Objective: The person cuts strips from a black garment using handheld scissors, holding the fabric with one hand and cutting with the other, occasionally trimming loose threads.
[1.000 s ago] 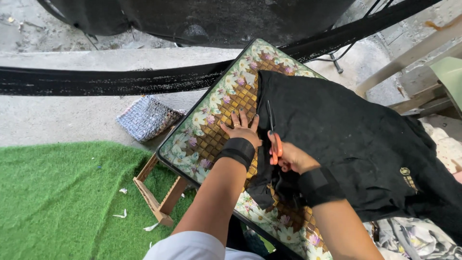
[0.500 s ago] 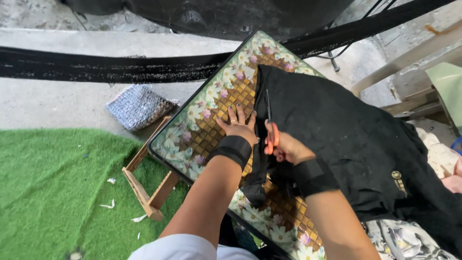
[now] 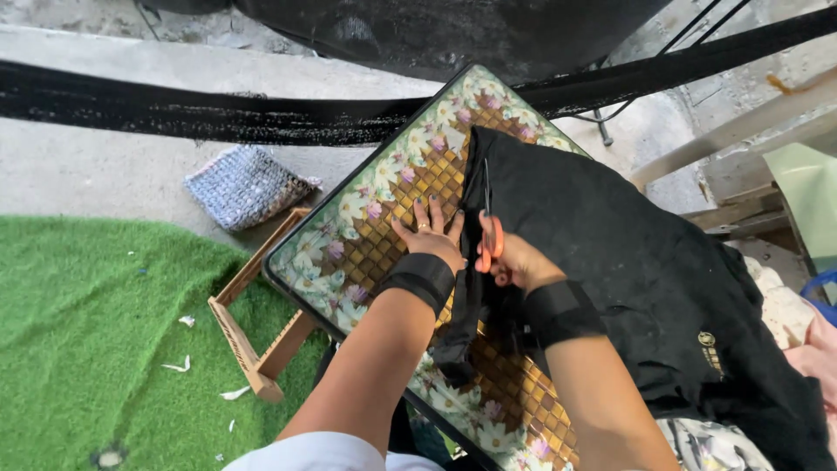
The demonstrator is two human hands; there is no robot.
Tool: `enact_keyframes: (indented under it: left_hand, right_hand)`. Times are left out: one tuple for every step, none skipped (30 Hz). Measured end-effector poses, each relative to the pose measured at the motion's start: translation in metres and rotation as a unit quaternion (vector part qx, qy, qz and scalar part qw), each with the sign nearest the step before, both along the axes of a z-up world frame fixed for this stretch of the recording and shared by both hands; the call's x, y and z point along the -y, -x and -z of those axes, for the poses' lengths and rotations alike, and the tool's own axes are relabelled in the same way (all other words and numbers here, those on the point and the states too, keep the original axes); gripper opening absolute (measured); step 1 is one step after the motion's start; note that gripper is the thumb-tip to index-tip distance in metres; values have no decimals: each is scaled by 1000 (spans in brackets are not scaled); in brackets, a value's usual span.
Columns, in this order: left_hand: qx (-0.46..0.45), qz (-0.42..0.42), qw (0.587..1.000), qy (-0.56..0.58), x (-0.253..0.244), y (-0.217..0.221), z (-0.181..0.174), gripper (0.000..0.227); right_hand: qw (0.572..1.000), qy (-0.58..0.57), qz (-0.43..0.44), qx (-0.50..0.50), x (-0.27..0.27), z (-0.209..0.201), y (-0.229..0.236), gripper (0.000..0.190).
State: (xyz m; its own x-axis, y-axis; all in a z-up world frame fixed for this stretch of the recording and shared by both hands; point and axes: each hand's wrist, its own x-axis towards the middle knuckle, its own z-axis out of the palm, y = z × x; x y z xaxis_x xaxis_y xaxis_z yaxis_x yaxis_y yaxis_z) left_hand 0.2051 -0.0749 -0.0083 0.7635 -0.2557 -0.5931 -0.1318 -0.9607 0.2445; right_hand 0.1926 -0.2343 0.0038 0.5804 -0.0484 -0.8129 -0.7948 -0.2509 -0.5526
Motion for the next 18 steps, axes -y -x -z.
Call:
enact_keyframes:
  left_hand:
    - [-2,-1,1000,1,1,2,1,95]
    - [4,4,1000,-3,1,-1,0,95]
    - [9,8,1000,-8,1,-3,-1,95]
    - [9,6,1000,-6,1,-4,-2,95]
    - [4,5,1000,-9,1,-5,-3,95]
    - [-3,5,1000,-11,2,-3,-3,95]
    - [-6,2,1000,-9,2,2,-3,95]
    - [-5,3,1000,-9,1,3,-4,95]
    - [-3,3,1000,-8,1,3,-7,95]
    - [3,0,1000,-8,2,-2,-4,95]
    - [13,-3,1000,-3,2,-7,0,93]
    - [13,-8,1000,3,3,-3,6,92]
    - [10,-13,1000,4,2,-2,4,92]
    - [11,-6,1000,3,1,0,4,91]
    - [12,1,1000,2,1,3,3,89]
    - [15,2,1000,2,1,2,2,89]
    - [5,7,1000,-2,1,0,0,89]
    - [-4,11,1000,-6,1,-2,-2,89]
  right_hand:
    - [1000,1,-1,-2,2,3,-1,70]
    - [1000,4,0,10,3,5,-5,71]
    - [1000,6,1,22,4,6,-9,72]
    - [1000,8,-2,21,6,10,-9,72]
    - [998,20,3,60,7,14,-8,72]
    - [995,31,8,95,8,19,-5,72]
    - [995,33,6,92,9,17,-4,72]
    - [996,29,-4,80,8,14,-7,71]
    - [997,26,-14,68,8,11,-9,70]
    - [997,26,-17,74,8,9,-16,70]
    - [998,19,-27,46,8,7,-23,71]
    - [999,13,-38,9,9,9,-21,72]
    - [999,14,-43,5,8,4,-25,72]
    - [999,4,-40,0,7,2,-26,74]
    - [999,-6,-38,-5,6,-1,-27,76]
    - [999,-6,-37,-3,8,0,-31,76]
    - [999,-10,-46,-13,10,1,-35,78]
    - [998,-14,-56,-22,11,1,-40,81]
